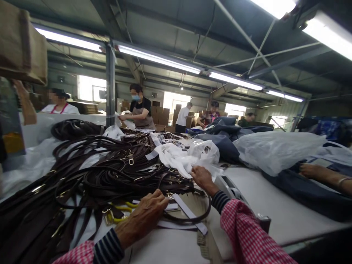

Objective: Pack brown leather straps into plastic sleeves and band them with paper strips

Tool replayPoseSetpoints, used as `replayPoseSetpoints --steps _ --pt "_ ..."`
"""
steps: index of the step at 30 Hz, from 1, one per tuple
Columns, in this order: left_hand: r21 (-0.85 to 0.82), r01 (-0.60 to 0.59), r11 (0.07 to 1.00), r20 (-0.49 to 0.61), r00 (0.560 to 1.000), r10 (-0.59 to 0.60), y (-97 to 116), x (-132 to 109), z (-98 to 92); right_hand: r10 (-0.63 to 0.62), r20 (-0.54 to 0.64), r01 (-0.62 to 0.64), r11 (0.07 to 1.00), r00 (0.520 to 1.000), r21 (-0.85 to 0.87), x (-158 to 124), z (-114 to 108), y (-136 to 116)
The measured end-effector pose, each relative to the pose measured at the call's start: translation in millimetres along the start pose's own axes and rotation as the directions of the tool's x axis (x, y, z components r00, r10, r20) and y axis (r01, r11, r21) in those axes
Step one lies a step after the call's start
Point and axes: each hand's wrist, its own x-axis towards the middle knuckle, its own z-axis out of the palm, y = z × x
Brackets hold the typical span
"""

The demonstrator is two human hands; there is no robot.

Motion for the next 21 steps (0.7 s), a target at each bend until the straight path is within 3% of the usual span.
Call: replayPoseSetpoints --steps 6,10,15,21 --pt "-0.09 0.095 0.991 -0.043 0.994 -0.1 -0.3 -5.9 22.7 0.118 -0.035 -0.12 0.99 0.992 -0.069 48.1 32.3 20.0" --pt "-0.088 0.073 0.993 -0.04 0.996 -0.077 1.1 -2.1 27.0 0.131 -0.028 -0.133 0.988 0.991 -0.085 65.2 45.2 27.0" --pt "-0.101 0.095 0.99 -0.028 0.995 -0.099 4.9 -2.1 19.5 0.052 -0.037 -0.054 0.996 0.998 -0.075 79.3 39.3 31.8" --pt "-0.133 0.117 0.984 -0.008 0.993 -0.119 6.3 -4.9 12.6 0.05 -0.104 -0.047 0.998 0.993 0.033 87.1 12.8 32.4"
